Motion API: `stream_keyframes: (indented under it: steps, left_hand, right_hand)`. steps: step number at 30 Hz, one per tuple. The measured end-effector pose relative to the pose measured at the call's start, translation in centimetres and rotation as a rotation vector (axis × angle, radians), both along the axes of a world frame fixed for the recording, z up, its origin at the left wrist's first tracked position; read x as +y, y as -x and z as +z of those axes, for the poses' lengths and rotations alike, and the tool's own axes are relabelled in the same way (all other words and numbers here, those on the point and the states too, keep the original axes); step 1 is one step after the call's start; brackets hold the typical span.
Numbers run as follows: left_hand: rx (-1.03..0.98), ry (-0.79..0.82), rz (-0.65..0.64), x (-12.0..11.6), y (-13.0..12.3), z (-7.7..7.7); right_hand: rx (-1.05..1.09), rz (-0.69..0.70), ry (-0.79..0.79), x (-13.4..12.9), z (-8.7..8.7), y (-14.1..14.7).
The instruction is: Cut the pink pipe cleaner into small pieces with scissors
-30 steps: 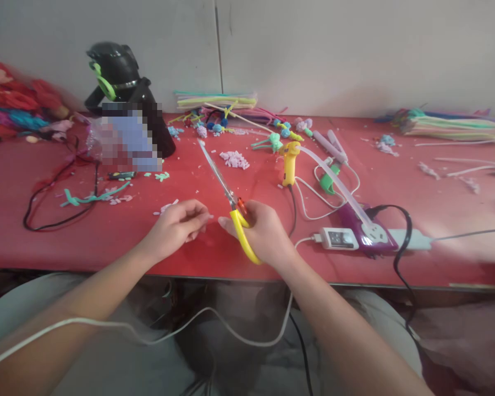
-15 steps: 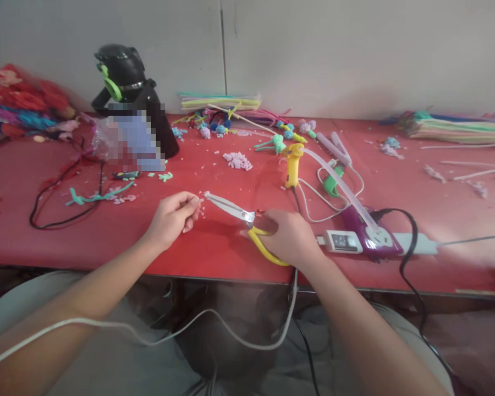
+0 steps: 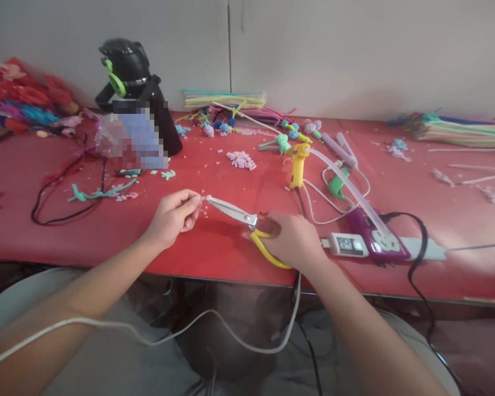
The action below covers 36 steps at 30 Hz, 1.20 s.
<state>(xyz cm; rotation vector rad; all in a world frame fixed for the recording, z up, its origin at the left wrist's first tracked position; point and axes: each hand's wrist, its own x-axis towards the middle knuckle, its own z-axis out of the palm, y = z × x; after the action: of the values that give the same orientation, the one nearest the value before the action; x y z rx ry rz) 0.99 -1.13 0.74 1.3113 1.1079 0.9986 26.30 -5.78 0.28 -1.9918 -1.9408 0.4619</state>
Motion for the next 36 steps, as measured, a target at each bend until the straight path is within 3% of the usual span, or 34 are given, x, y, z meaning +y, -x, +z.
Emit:
stream_keyframes:
  steps: [13, 24, 36]
  left_hand:
    - [-0.025, -0.021, -0.033, 0.12, 0.41, -0.41]
    - [0.02, -0.14, -0.026, 0.01, 0.36, -0.69]
    - [0.012, -0.126, -0.026, 0.1, 0.31, -0.62]
  right_hand:
    - [-0.013, 0.023, 0.034, -0.02, 0.16, -0.11]
    - [0.021, 0.021, 0.068, 0.18, 0.26, -0.21]
    - [0.013, 0.036, 0.055, 0.37, -0.02, -0.29]
